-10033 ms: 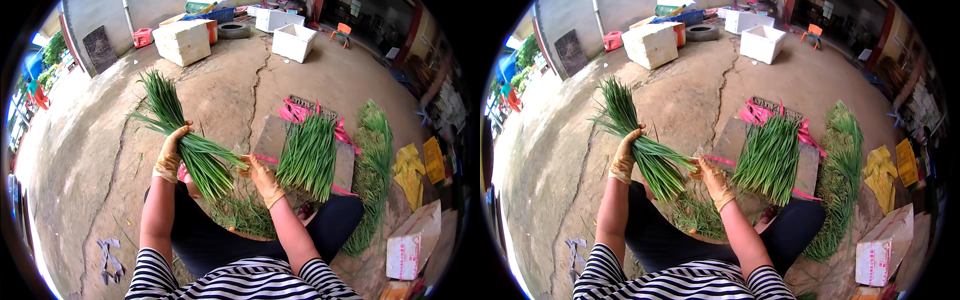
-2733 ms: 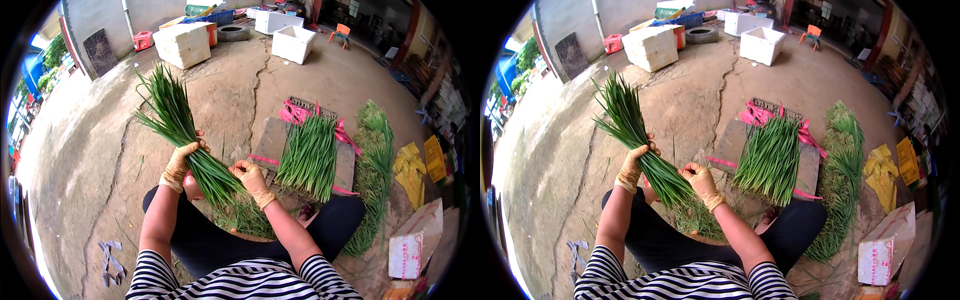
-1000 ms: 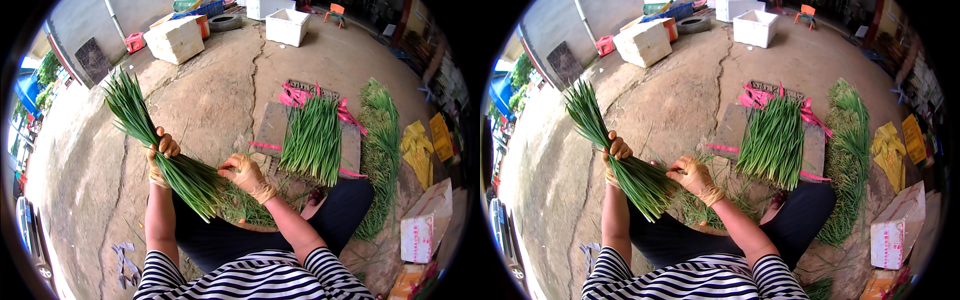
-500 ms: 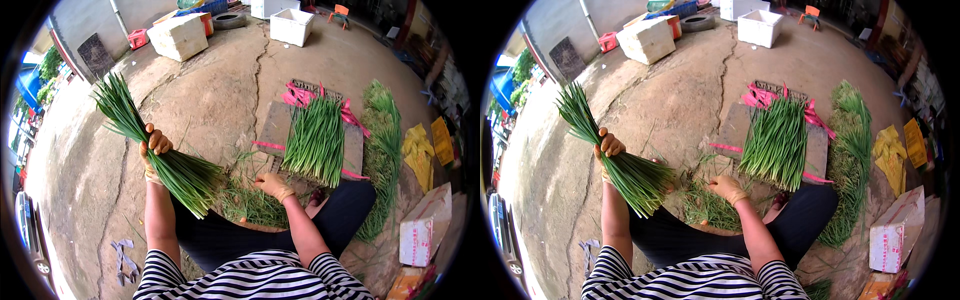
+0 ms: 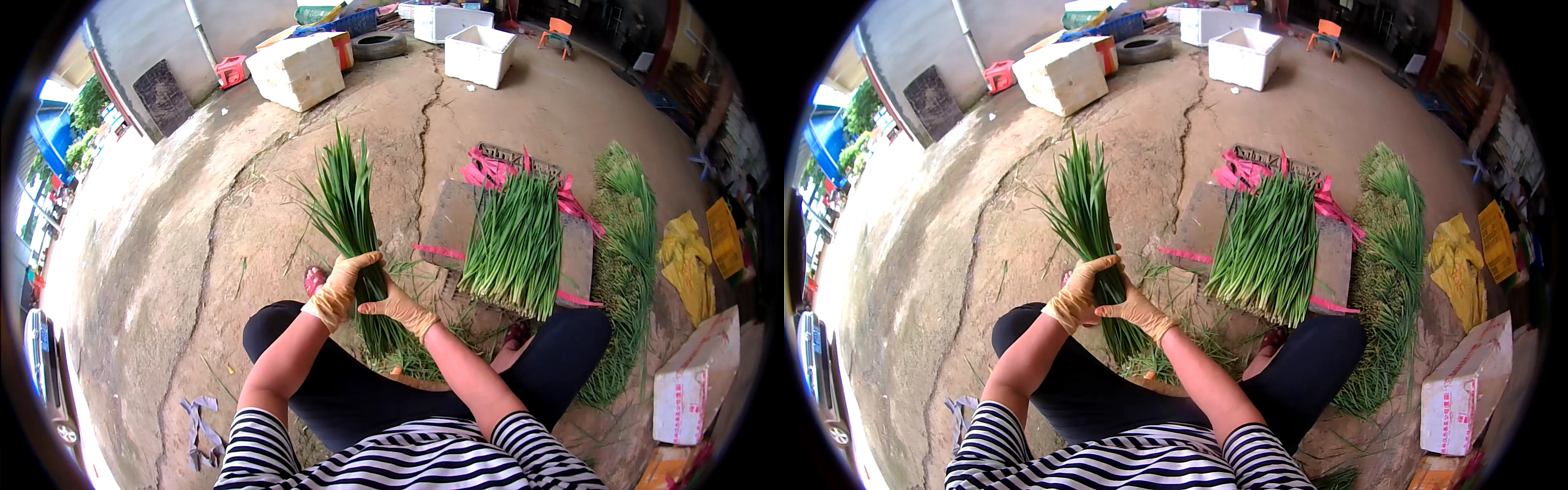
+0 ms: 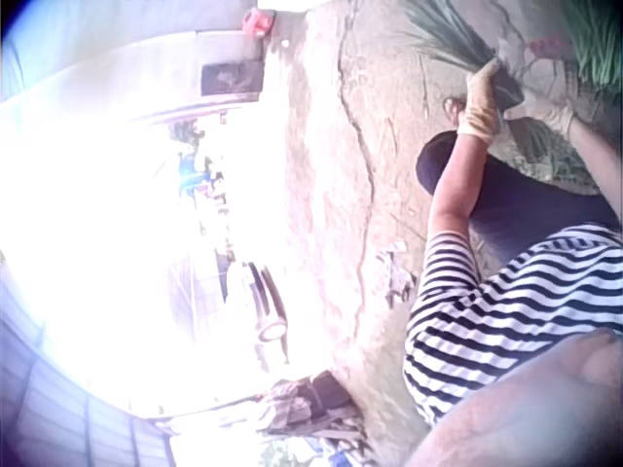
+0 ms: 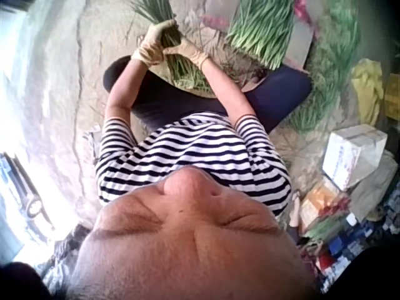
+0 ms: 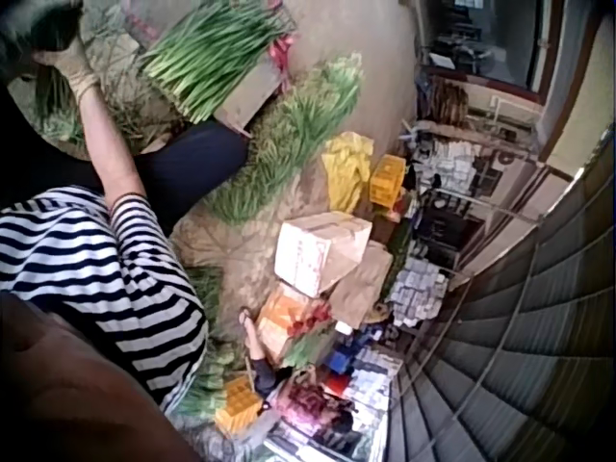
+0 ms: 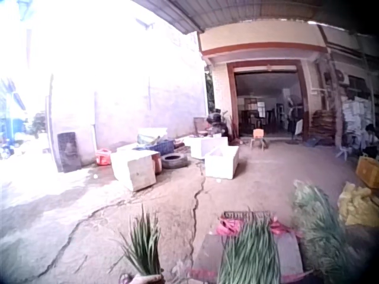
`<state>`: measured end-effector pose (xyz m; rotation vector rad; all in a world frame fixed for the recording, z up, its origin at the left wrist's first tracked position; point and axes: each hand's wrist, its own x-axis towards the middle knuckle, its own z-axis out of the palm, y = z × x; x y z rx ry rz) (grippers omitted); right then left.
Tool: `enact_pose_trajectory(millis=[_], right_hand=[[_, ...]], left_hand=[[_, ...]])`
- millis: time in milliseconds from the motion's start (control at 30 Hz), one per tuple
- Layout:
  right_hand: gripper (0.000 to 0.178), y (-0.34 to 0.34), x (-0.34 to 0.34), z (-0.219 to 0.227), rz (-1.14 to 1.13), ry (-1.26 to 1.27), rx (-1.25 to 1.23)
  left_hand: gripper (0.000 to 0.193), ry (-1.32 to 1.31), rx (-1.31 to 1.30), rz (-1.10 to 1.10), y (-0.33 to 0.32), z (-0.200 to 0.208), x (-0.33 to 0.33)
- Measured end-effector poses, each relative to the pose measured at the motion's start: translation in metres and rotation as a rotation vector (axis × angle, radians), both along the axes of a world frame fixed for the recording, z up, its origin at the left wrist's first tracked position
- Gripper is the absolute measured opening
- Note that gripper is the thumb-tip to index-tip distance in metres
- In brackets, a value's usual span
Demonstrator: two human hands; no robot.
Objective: The person organizes long green leaves into bundles and ties them with thin red plastic strips while sitting on the floor.
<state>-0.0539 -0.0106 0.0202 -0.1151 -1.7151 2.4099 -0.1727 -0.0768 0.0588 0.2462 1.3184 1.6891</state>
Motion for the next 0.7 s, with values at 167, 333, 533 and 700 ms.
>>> enact_pose_trajectory(millis=[167, 333, 533, 700], right_hand=[[0.048, 0.0, 0.016, -0.042, -0.008, -0.236, -0.193], [0.046, 0.025, 0.034, -0.056, 0.05, -0.063, -0.613], [0.055, 0.056, 0.04, -0.004, -0.072, 0.033, -0.653], [0.034, 0.054, 0.045, 0.007, -0.269, 0.082, -0.516]], left_hand=[[0.036, 0.025, -0.181, 0.041, 0.01, -0.026, 0.029], [0.083, 0.182, 0.017, -0.275, 0.017, -0.007, 0.034], [0.1, -0.094, 0.033, -0.926, -0.033, -0.025, 0.013], [0.101, -0.114, 0.102, -0.999, -0.034, -0.028, 0.059]])
